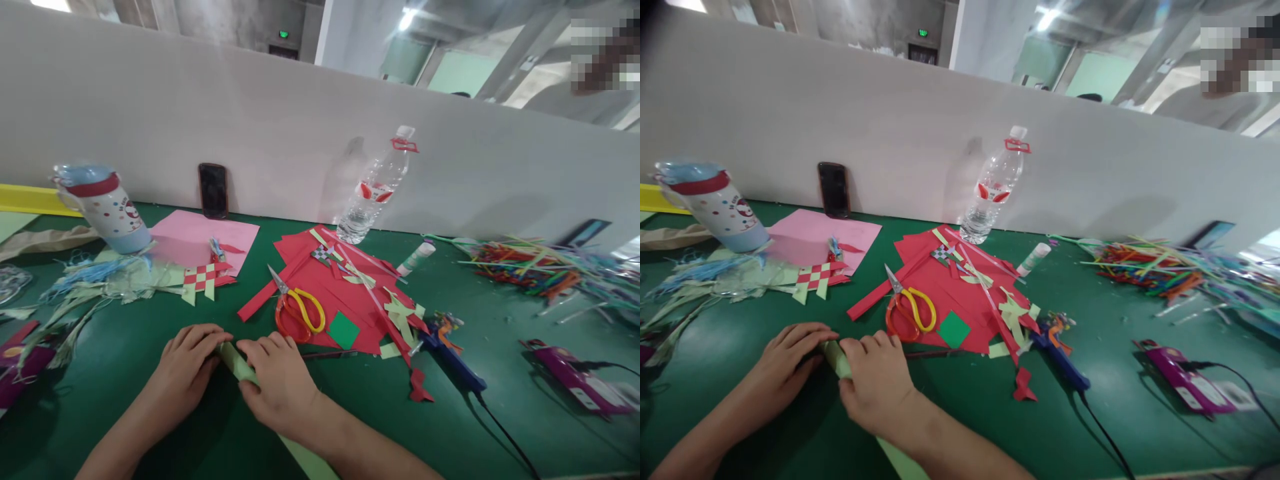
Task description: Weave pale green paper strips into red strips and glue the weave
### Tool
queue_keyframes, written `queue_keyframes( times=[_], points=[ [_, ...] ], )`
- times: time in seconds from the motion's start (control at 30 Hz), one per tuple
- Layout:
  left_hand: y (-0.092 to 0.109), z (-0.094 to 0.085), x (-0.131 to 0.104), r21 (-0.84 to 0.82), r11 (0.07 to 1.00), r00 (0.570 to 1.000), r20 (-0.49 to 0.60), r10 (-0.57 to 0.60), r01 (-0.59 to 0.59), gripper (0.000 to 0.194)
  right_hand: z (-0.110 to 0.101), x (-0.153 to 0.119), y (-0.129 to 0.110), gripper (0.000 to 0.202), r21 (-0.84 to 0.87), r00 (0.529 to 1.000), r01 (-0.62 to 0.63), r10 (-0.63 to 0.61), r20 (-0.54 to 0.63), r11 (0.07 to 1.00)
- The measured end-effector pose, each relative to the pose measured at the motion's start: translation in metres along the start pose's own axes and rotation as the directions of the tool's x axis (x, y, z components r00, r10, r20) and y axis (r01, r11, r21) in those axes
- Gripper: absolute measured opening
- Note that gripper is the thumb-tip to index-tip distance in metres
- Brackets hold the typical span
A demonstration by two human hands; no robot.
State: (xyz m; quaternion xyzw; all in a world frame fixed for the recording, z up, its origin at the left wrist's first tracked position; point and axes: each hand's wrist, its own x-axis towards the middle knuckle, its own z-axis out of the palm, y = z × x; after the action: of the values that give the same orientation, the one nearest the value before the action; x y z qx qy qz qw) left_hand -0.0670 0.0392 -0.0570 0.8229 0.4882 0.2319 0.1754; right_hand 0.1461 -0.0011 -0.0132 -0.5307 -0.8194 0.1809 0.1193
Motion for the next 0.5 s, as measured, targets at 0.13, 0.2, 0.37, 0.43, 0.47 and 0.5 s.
queue_keyframes(
  times=[0.13,0.2,0.37,0.43,0.47,0.5],
  points=[
    [0.001,0.001,-0.001,-0.055,0.997,0.998,-0.021,-0.062,0.060,0.036,0.001,0.003,0.005,0.044,0.187,0.998,0.022,-0.010,-0.067,0.982],
    [0.006,-0.001,0.000,-0.154,0.981,0.989,-0.065,-0.129,0.118,0.042,0.001,0.003,0.007,0.045,0.301,0.987,0.074,-0.027,-0.158,0.951],
    [0.032,-0.011,0.005,-0.771,0.482,0.880,0.209,-0.426,0.416,0.061,0.003,0.003,0.008,0.048,0.442,0.929,0.164,0.013,-0.371,0.882],
    [0.042,-0.014,0.005,-0.818,0.312,0.861,0.379,-0.339,0.483,0.062,0.004,0.002,0.005,0.050,0.445,0.924,0.181,0.004,-0.383,0.877],
    [0.045,-0.015,0.005,-0.822,0.279,0.860,0.421,-0.289,0.496,0.059,0.004,0.001,0.003,0.052,0.443,0.925,0.200,-0.019,-0.379,0.874],
    [0.048,-0.015,0.005,-0.824,0.272,0.863,0.437,-0.253,0.497,0.055,0.005,0.000,0.001,0.053,0.439,0.926,0.227,-0.053,-0.374,0.870]
  ],
)
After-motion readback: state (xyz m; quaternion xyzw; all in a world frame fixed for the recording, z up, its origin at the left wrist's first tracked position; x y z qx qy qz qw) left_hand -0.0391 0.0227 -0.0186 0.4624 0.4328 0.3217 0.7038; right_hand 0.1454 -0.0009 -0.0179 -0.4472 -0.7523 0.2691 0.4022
